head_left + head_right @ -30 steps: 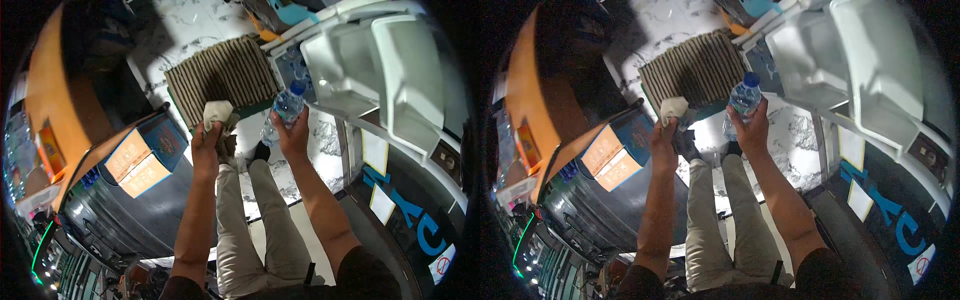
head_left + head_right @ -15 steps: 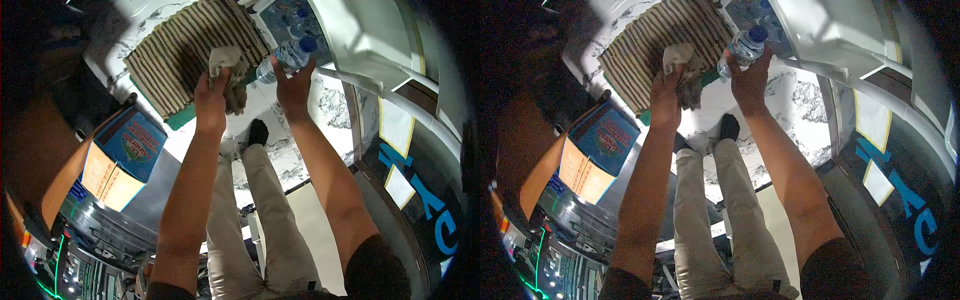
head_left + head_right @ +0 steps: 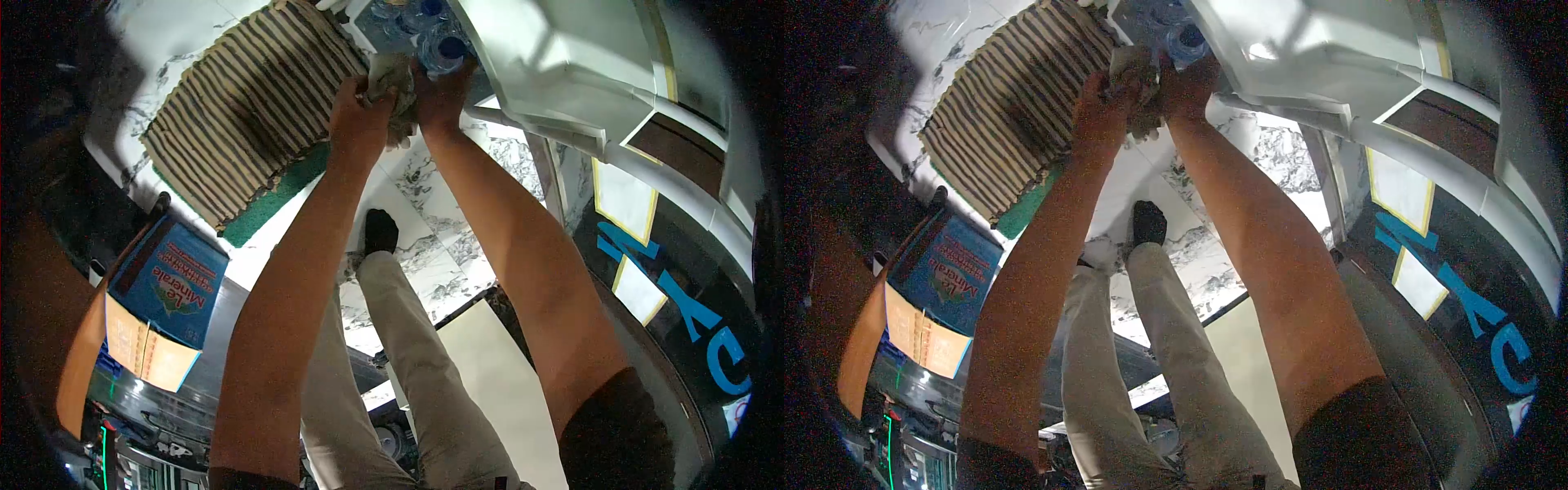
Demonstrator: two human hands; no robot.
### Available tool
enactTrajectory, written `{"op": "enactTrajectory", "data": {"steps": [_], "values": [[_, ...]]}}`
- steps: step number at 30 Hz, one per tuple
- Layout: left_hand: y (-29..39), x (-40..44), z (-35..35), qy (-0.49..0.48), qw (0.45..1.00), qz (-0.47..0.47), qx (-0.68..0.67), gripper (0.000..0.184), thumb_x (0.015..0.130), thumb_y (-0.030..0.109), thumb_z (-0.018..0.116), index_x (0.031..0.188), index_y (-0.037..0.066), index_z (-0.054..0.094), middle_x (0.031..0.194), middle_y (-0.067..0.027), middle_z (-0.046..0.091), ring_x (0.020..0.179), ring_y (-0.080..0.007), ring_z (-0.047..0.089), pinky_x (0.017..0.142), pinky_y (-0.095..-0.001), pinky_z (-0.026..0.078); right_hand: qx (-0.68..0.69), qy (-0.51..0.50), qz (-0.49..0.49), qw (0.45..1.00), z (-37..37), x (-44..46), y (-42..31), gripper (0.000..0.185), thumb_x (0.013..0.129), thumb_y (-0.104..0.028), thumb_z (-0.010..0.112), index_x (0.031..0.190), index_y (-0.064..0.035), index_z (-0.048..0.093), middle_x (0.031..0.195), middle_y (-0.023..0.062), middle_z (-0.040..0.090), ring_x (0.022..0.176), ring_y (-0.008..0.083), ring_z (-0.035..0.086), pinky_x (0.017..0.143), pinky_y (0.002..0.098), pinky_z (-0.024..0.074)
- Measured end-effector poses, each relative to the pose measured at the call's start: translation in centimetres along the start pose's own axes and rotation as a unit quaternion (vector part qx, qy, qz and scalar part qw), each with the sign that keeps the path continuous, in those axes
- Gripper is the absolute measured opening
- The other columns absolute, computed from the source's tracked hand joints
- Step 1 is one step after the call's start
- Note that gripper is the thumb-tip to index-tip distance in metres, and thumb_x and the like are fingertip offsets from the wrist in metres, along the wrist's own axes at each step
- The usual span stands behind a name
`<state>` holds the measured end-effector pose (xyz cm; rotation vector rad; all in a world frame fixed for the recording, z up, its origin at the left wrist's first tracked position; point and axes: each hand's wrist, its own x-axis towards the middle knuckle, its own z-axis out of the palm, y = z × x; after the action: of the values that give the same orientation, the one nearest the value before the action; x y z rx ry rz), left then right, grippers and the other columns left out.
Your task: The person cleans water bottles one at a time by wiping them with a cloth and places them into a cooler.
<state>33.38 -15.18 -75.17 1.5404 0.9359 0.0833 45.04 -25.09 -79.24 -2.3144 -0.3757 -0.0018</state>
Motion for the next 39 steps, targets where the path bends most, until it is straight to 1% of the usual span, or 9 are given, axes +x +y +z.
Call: {"op": "enactTrajectory", "data": {"steps": [7, 10, 13, 17, 20, 26, 31, 32, 39], "values": [[-5.0, -0.8, 1.4, -0.015, 0.991, -0.026, -0.134, 0.046, 0.098, 0.029, 0.074, 0.127, -0.003, 0.059, 0.119, -0.0215, 0.069, 0.106, -0.0307, 0.07, 0.093, -0.0409, 0.054, -0.007, 0.043, 0.2, 0.979, 2.0, 2.1, -1.1, 0.12, 0.082, -0.032, 0.088, 0.163, 0.0022, 0.007, 0.161, 0.0325, 0.033, 0.147, 0.0467, 0.04, 0.124, 0.0538, 0.0297], [-3.9, -2.1, -0.4, -0.025, 0.988, -0.047, -0.144, 0.045, 0.099, 0.029, 0.074, 0.127, -0.003, 0.059, 0.117, -0.0205, 0.07, 0.106, -0.0287, 0.07, 0.093, -0.0403, 0.055, -0.387, -0.236, 0.009, 0.892, 9.8, 5.6, 18.4, 0.127, 0.082, -0.033, 0.089, 0.165, -0.0026, -0.003, 0.162, 0.0335, 0.031, 0.145, 0.0483, 0.041, 0.124, 0.0532, 0.0297], [-4.6, -2.4, -1.5, -0.033, 0.991, -0.059, -0.119, 0.045, 0.099, 0.03, 0.074, 0.127, -0.003, 0.059, 0.117, -0.0197, 0.07, 0.105, -0.0266, 0.07, 0.092, -0.0394, 0.055, -0.033, -0.138, 0.489, 0.861, 15.6, 20.9, 37.2, 0.127, 0.083, -0.035, 0.088, 0.164, -0.0024, -0.004, 0.16, 0.035, 0.032, 0.143, 0.0491, 0.043, 0.123, 0.0514, 0.032], [-6.3, -2.1, -2.5, -0.03, 0.981, -0.084, -0.174, 0.045, 0.099, 0.03, 0.074, 0.126, -0.002, 0.059, 0.116, -0.0185, 0.07, 0.104, -0.0244, 0.069, 0.09, -0.0384, 0.056, -0.087, -0.007, 0.186, 0.979, 4.6, 2.0, -0.7, 0.126, 0.084, -0.042, 0.087, 0.16, 0.0068, -0.001, 0.156, 0.0377, 0.035, 0.14, 0.048, 0.047, 0.117, 0.0511, 0.041], [-7.2, -1.9, -3.3, -0.025, 0.99, -0.076, -0.114, 0.046, 0.099, 0.031, 0.075, 0.126, -0.002, 0.059, 0.118, -0.0175, 0.069, 0.105, -0.0234, 0.069, 0.09, -0.0389, 0.056, -0.15, -0.061, 0.38, 0.911, 7.8, 7.1, 5.9, 0.117, 0.087, -0.047, 0.083, 0.16, 0.0039, 0.007, 0.154, 0.0365, 0.041, 0.14, 0.047, 0.048, 0.114, 0.0526, 0.0445], [-3.8, -4.6, -5.2, -0.008, 0.977, -0.124, -0.175, 0.046, 0.099, 0.03, 0.074, 0.129, -0.001, 0.058, 0.12, -0.0158, 0.069, 0.108, -0.0237, 0.067, 0.093, -0.0388, 0.054, -0.084, -0.115, 0.11, 0.984, 5.9, 4.1, 6.8, 0.108, 0.092, -0.057, 0.073, 0.157, 0.0093, 0.015, 0.154, 0.0318, 0.045, 0.143, 0.0429, 0.046, 0.121, 0.0487, 0.0354], [-3.0, -6.9, -7.2, -0.021, 0.971, -0.136, -0.194, 0.047, 0.099, 0.03, 0.074, 0.132, 0.001, 0.058, 0.124, -0.0152, 0.068, 0.112, -0.0255, 0.065, 0.097, -0.041, 0.052, -0.123, -0.13, 0.198, 0.964, 4.9, 1.7, 7.5, 0.115, 0.09, -0.059, 0.072, 0.158, 0.0147, 0.015, 0.166, 0.0298, 0.026, 0.153, 0.0419, 0.03, 0.129, 0.0489, 0.0184], [-2.1, -7.6, -8.1, -0.025, 0.963, -0.176, -0.202, 0.047, 0.099, 0.03, 0.074, 0.133, 0.001, 0.058, 0.125, -0.0153, 0.068, 0.114, -0.0258, 0.065, 0.098, -0.0413, 0.051, -0.225, -0.056, 0.135, 0.963, 3.3, 0.0, 2.8, 0.098, 0.089, -0.044, 0.078, 0.154, 0.0082, 0.028, 0.147, 0.0296, 0.05, 0.14, 0.0422, 0.047, 0.118, 0.0467, 0.0373], [2.5, -15.2, -14.7, 0.036, 0.935, -0.174, -0.306, 0.053, 0.098, 0.029, 0.076, 0.137, 0.0, 0.057, 0.127, -0.0122, 0.066, 0.114, -0.0225, 0.064, 0.097, -0.0394, 0.051, 0.036, -0.125, 0.248, 0.96, -4.6, -10.1, -9.3, 0.067, 0.087, -0.022, 0.082, 0.14, -0.0064, 0.044, 0.116, 0.0183, 0.068, 0.107, 0.0344, 0.066, 0.097, 0.0459, 0.0511]]}}
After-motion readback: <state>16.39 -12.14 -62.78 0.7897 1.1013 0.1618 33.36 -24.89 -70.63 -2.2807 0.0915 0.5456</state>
